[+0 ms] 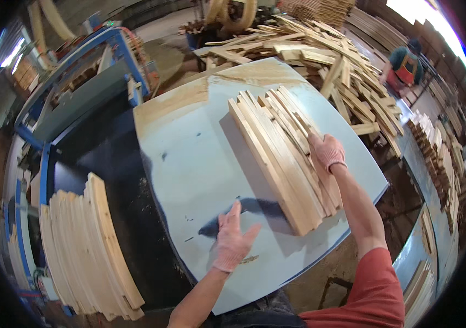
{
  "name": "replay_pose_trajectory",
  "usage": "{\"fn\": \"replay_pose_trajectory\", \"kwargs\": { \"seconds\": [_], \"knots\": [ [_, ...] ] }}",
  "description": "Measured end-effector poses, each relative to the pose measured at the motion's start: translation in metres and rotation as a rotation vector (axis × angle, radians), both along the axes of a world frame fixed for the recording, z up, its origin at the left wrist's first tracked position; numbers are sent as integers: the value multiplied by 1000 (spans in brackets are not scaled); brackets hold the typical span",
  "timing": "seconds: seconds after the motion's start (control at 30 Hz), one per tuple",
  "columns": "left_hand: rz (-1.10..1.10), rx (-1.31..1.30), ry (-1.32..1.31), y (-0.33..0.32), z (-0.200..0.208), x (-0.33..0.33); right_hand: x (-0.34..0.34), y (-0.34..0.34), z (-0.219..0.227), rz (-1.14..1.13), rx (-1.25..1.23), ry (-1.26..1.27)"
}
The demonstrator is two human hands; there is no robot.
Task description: The person repeatedly picks up stacks of wooden planks from a metal table and places them onto a conveyor belt. The worker wears gloves and handles the wood by hand, moving the planks in a repetitive cycle between the table and the machine.
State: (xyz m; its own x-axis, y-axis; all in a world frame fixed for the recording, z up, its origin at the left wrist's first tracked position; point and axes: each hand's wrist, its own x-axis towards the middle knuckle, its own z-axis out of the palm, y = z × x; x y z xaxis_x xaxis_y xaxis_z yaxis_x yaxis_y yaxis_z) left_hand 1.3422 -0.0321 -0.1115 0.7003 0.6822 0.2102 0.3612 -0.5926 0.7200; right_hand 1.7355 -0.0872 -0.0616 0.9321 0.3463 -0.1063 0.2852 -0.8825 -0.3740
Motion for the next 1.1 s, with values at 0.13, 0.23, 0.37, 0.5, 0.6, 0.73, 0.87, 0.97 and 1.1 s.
{"fn": "replay_pose_trajectory", "kwargs": {
  "seconds": [0.13,0.23,0.37,0.5,0.6,0.73,0.87,0.97,1.1],
  "knots": [
    [150,-140,-16,-17,-16,7,-70,12,-2,194,13,48],
    [243,-235,-48,-19,-18,-33,-135,19,2,368,84,175],
    [278,-131,-133,3,-1,-128,-220,36,2,514,117,239],
    [361,-232,-12,29,15,-228,-305,62,-14,729,222,299],
    [469,-118,404,39,26,-282,-364,84,-14,780,178,359],
    [461,158,745,39,46,-329,-438,111,-2,763,152,343],
    [426,139,626,41,62,-364,-475,121,4,787,137,407],
    [375,205,540,46,61,-385,-478,122,3,762,117,346],
    [317,257,401,42,47,-413,-478,129,1,717,92,414]
  ]
}}
